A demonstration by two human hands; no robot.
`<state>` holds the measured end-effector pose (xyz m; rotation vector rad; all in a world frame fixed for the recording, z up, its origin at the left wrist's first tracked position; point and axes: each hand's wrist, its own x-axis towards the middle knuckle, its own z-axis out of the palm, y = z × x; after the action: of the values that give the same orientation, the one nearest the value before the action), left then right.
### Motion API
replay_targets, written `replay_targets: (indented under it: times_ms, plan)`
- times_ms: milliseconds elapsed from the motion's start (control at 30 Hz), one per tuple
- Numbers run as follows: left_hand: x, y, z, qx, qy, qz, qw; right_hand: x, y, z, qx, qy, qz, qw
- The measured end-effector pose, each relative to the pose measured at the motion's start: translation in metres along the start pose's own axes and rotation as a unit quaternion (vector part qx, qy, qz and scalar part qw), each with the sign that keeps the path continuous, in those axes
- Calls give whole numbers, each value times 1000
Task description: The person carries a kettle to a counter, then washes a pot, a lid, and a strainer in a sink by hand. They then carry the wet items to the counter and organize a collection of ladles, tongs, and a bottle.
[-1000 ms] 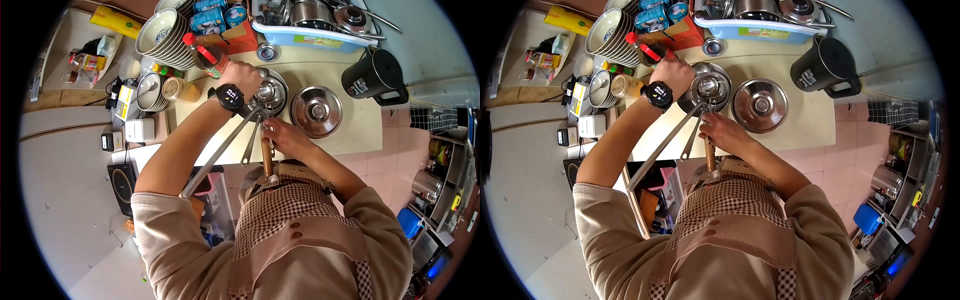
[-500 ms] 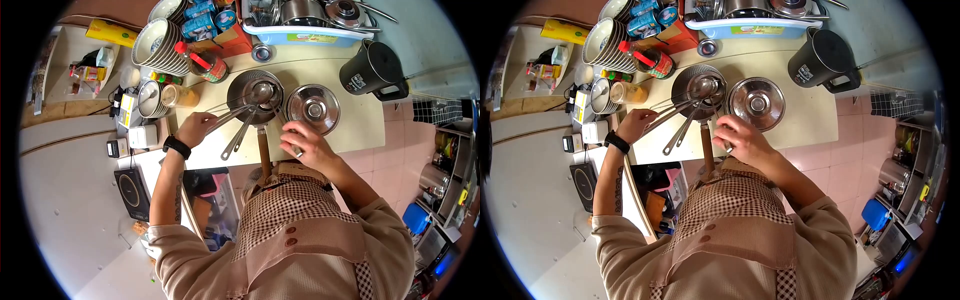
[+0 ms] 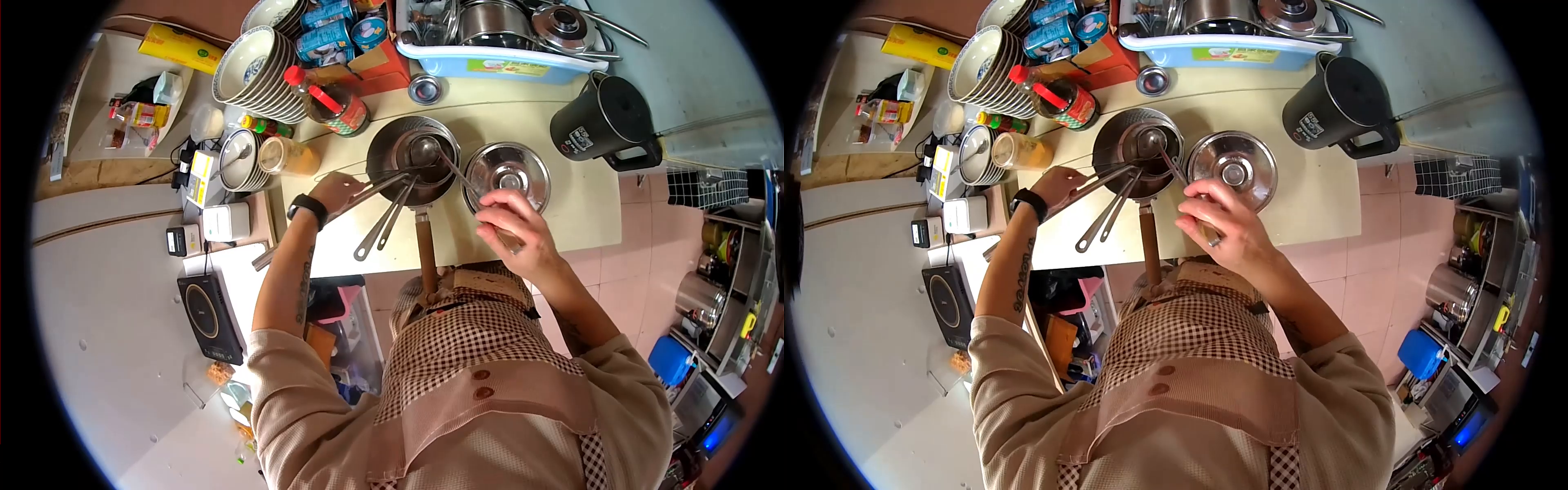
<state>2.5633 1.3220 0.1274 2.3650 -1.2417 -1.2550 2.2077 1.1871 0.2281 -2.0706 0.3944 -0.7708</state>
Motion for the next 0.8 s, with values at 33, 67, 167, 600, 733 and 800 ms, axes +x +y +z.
replay_targets:
  times_ms: [33, 67, 167, 600, 733, 800]
  plan:
    - [14, -32, 18, 132, 85, 117, 981, 1, 3, 8, -17, -6, -14, 1000]
    - [22, -48, 26, 259, 167, 230, 923, 4, 7, 17, -34, -12, -28, 999]
    - [-50, 50, 22, 248, 168, 76, 951, 25, 8, 39, -75, -13, -86, 993]
    - [-211, 25, 123, -96, 384, 61, 916, 234, 54, 173, -184, -102, -118, 970]
    - [-250, 0, 158, -129, 436, -16, 890, 228, 67, 225, -344, -277, -78, 894]
    - [-262, -11, 173, -141, 445, -44, 883, 216, 80, 247, -346, -293, -65, 889]
